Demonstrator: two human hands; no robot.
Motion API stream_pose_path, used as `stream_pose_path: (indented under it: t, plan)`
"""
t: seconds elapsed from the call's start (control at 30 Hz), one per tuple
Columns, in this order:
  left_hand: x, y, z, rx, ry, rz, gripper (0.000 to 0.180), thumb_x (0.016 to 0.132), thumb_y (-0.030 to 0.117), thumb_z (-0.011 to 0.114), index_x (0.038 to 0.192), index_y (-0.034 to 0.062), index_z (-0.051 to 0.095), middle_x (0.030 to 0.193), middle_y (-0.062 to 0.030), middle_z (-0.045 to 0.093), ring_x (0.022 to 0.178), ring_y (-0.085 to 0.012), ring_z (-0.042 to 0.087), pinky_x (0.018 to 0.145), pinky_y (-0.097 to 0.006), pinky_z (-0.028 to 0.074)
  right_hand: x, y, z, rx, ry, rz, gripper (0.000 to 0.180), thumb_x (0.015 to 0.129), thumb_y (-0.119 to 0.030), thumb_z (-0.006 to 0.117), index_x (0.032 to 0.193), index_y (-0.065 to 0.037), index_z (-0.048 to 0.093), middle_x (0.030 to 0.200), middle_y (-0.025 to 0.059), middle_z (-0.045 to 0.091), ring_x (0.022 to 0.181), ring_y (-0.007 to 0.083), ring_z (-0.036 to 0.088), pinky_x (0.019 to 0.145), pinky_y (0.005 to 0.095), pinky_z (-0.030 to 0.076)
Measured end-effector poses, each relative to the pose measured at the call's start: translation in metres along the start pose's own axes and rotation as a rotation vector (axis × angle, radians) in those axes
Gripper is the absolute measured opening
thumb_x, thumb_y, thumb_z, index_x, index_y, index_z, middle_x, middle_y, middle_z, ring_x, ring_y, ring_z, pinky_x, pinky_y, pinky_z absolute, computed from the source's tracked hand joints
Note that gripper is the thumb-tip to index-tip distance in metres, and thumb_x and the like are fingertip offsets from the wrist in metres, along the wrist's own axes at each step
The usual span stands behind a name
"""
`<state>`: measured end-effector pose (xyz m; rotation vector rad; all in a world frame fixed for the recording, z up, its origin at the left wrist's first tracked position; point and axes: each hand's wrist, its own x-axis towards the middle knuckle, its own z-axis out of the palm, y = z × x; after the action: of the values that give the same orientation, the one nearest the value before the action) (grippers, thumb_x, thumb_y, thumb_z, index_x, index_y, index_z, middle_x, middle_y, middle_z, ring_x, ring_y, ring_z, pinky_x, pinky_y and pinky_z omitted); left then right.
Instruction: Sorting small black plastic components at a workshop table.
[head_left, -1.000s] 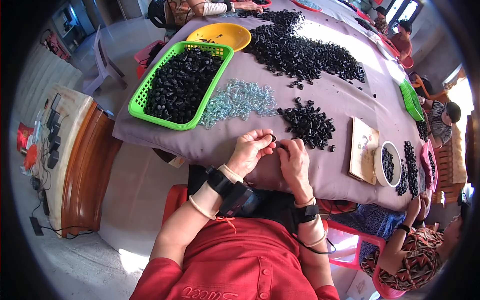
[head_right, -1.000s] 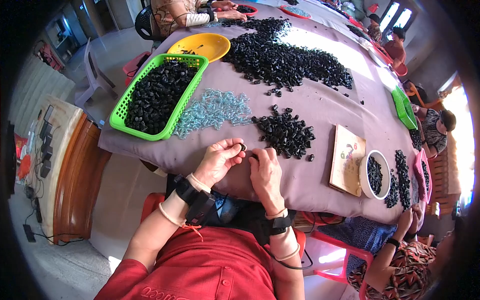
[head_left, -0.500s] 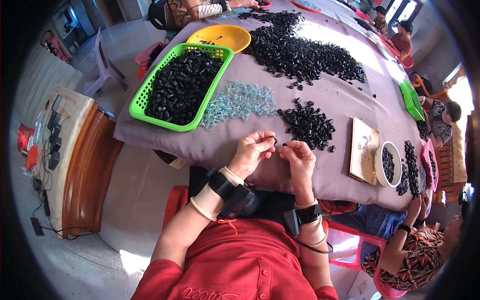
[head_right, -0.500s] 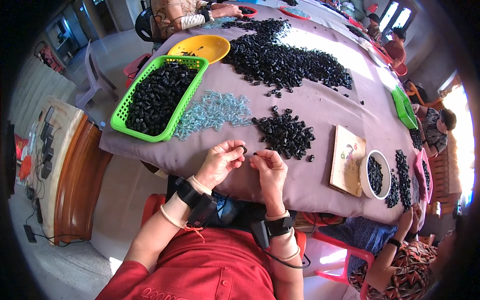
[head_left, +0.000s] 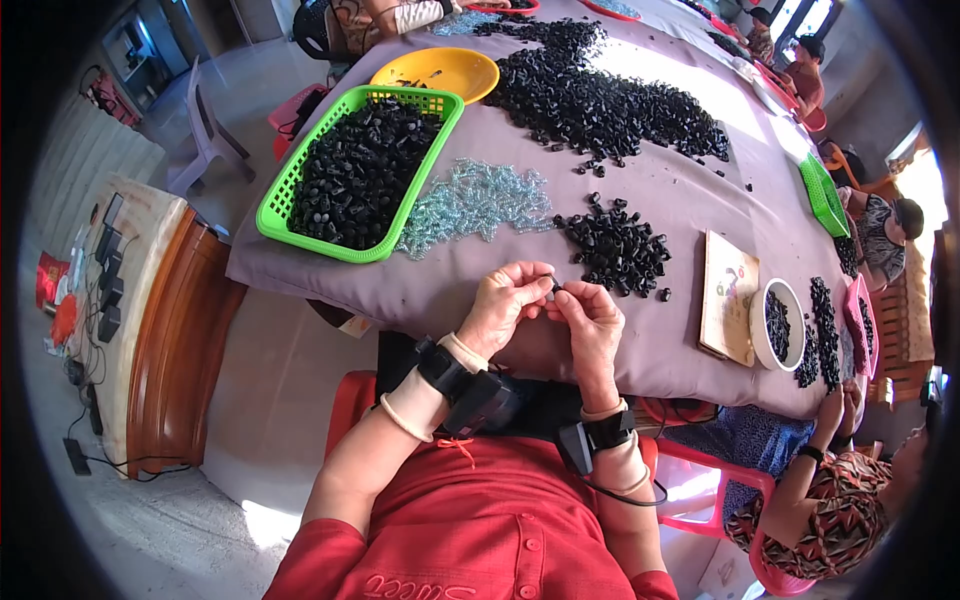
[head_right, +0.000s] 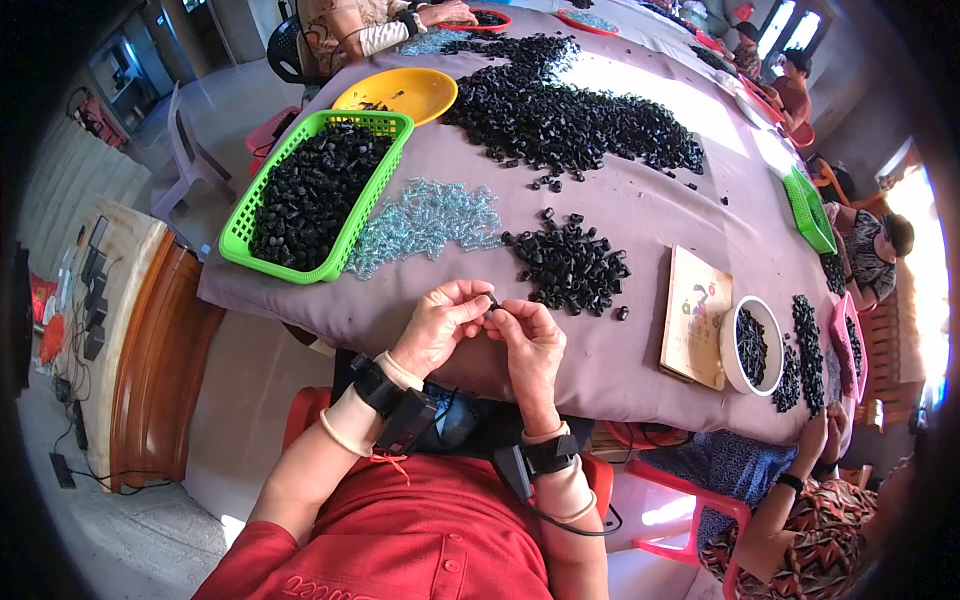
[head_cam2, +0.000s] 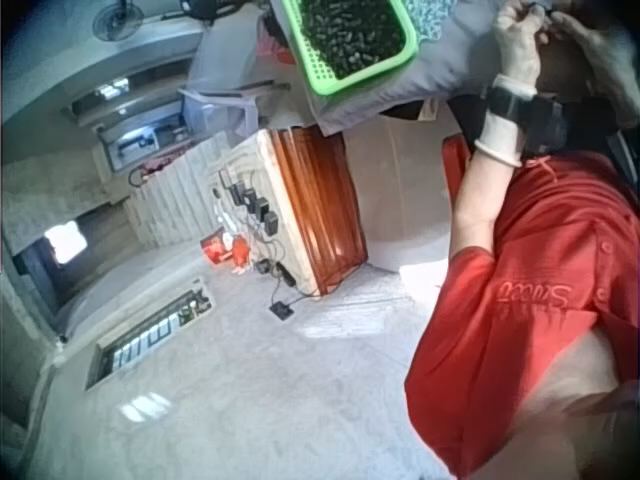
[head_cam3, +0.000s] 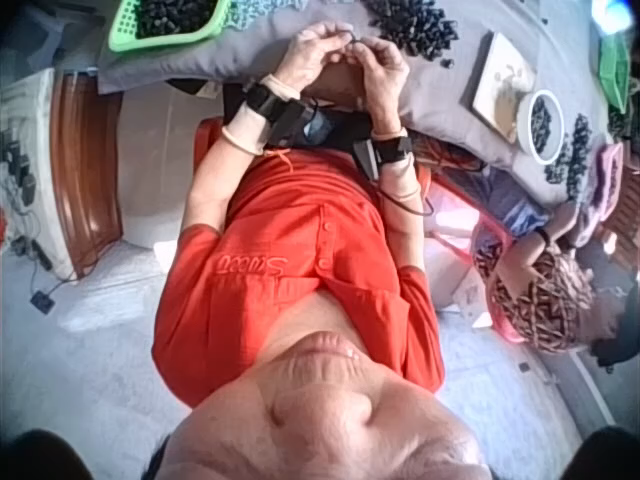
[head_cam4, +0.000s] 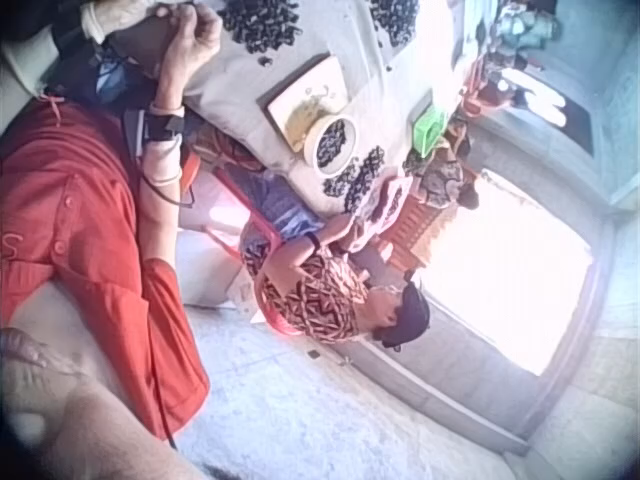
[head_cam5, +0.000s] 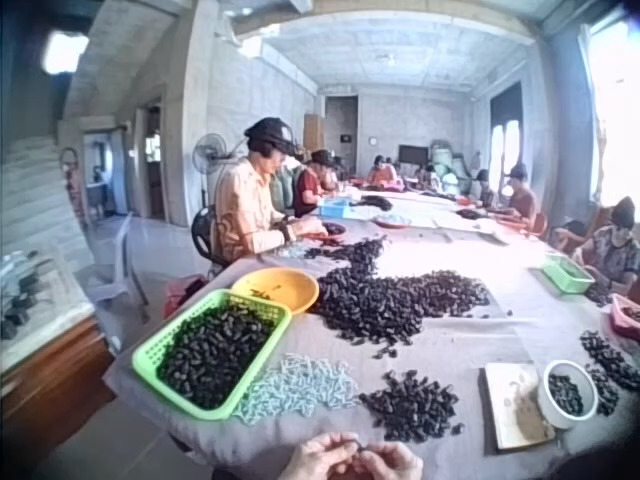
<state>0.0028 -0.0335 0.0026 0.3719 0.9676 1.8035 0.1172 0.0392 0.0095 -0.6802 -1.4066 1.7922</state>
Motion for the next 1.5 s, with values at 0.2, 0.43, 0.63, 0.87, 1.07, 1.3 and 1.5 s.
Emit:
stream_pose_path:
  t: [0.2,0.43,0.63,0.87,1.07,1.3,1.5]
  plan:
    - [-0.002,0.004,0.002,0.016,0.003,-0.035,0.018,0.086,0.008,0.058,0.103,0.0015,0.057,0.083,-0.0009,0.059,0.068,-0.0064,0.053,0.059,-0.018,0.043,0.001,0.002,0.002,-0.031,-0.026,-0.065,0.006,0.081,0.001,0.062,0.084,0.000,0.057,0.075,0.0050,0.062,0.062,0.0080,0.057,0.056,0.0188,0.047]
    - [-0.002,0.006,0.001,0.099,-0.108,-0.057,0.018,0.088,0.011,0.054,0.104,0.0026,0.056,0.083,-0.0015,0.059,0.071,-0.0075,0.056,0.060,-0.018,0.047,0.001,0.000,0.001,0.004,-0.058,-0.023,0.011,0.080,-0.001,0.065,0.082,-0.003,0.054,0.071,0.0011,0.059,0.056,0.0038,0.050,0.050,0.0166,0.040]
    - [-0.001,0.007,-0.007,0.051,-0.156,-0.089,0.019,0.088,0.010,0.054,0.105,0.0025,0.055,0.088,-0.0030,0.060,0.074,-0.0089,0.058,0.065,-0.020,0.049,0.002,0.003,0.002,-0.040,-0.061,-0.031,0.013,0.079,-0.002,0.066,0.083,-0.004,0.053,0.070,-0.0009,0.057,0.056,0.0025,0.048,0.049,0.0159,0.038]
    - [0.001,0.003,-0.012,-0.068,-0.185,-0.102,0.019,0.085,0.008,0.057,0.104,0.0034,0.055,0.088,-0.0032,0.060,0.072,-0.0091,0.057,0.068,-0.021,0.048,0.002,0.005,0.014,-0.013,-0.049,-0.094,0.016,0.079,-0.004,0.066,0.086,-0.003,0.052,0.072,-0.0005,0.057,0.058,0.0030,0.050,0.051,0.0163,0.039]
    - [-0.002,0.002,-0.015,-0.087,-0.164,-0.125,0.020,0.085,0.008,0.057,0.104,0.0038,0.055,0.087,-0.0028,0.059,0.071,-0.0088,0.055,0.068,-0.022,0.047,0.002,0.013,0.006,-0.091,-0.121,-0.094,0.018,0.080,-0.002,0.065,0.093,-0.003,0.051,0.076,0.0006,0.058,0.062,0.0043,0.053,0.053,0.0165,0.041]
    - [-0.002,0.003,-0.017,-0.151,-0.186,-0.130,0.023,0.084,0.007,0.058,0.106,0.0036,0.051,0.089,-0.0046,0.058,0.074,-0.0110,0.057,0.069,-0.025,0.049,0.004,0.001,0.006,-0.022,-0.260,-0.056,0.028,0.080,-0.003,0.065,0.104,-0.002,0.051,0.079,0.0007,0.058,0.065,0.0043,0.054,0.055,0.0168,0.041]
    - [-0.004,0.005,-0.014,-0.179,-0.122,-0.159,0.024,0.085,0.006,0.057,0.107,0.0030,0.049,0.092,-0.0067,0.058,0.079,-0.0140,0.059,0.073,-0.029,0.051,0.006,-0.001,0.004,-0.181,-0.331,-0.097,0.031,0.081,-0.006,0.063,0.111,-0.001,0.056,0.086,0.0001,0.053,0.069,0.0044,0.054,0.059,0.0174,0.043]
